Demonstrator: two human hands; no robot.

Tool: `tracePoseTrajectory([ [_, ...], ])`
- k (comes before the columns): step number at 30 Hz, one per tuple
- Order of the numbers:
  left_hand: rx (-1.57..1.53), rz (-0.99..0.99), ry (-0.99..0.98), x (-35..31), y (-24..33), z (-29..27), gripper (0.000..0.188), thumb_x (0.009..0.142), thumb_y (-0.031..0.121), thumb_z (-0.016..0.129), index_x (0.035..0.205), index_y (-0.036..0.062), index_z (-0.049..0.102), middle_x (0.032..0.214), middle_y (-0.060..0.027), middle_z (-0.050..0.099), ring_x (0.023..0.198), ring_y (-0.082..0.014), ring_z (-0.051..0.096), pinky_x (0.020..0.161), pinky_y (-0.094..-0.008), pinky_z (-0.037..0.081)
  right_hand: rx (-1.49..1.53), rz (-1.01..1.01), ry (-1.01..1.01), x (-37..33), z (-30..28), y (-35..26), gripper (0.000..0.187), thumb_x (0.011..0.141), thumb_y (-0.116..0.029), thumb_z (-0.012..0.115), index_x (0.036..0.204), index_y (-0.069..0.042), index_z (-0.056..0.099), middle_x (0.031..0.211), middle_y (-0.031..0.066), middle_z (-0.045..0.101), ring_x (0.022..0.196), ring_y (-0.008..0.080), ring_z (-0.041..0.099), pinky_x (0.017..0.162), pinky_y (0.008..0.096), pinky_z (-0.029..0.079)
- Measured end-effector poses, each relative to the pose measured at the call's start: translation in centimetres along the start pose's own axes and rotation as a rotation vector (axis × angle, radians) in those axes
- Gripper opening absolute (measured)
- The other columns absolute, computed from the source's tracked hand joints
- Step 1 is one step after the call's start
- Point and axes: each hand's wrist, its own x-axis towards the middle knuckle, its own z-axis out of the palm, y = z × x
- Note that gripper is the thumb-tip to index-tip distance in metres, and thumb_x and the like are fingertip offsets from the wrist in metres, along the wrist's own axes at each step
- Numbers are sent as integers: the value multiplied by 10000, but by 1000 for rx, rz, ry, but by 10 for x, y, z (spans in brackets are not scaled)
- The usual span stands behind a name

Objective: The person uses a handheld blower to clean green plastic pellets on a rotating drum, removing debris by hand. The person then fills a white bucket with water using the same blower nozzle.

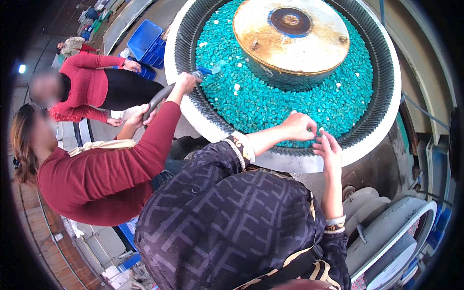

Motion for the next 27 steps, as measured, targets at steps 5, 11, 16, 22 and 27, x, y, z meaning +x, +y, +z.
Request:
tracePoseTrajectory([
  [5,178,115,155,-11,29,3,110,651,171,572,716,112,639,703,-77,634,692,-271,595,723,-435,359,293,116,-93,17,1,7,264,826,-109,606,1040,42,570,938,90,616,768,141,602,647,256,499],
  [11,73,86,104,-27,39,12,189,735,253,599,883,136,614,672,-42,614,686,-231,600,694,-401,374,263,91,-43,3,-21,14,256,822,-68,595,1056,35,569,887,83,624,731,128,609,625,226,508],
  [16,119,194,45,-35,23,18,339,740,290,631,1040,150,561,633,-50,598,637,-221,604,656,-386,414,175,-148,350,-28,-116,-3,249,848,-107,572,1068,7,564,802,68,623,657,122,603,590,200,496],
  [22,50,-46,49,-44,19,2,266,744,167,658,993,88,609,727,-111,642,640,-198,630,599,-314,495,420,-441,1194,-165,-299,-13,239,878,-209,541,1037,-32,567,780,69,629,611,118,584,539,221,471],
  [27,106,-103,109,-37,13,-4,196,748,110,656,930,44,621,573,-59,569,504,-103,506,502,-264,425,500,-626,1661,-262,-383,13,183,847,-225,590,886,-48,609,641,30,580,481,81,482,419,188,359],
])
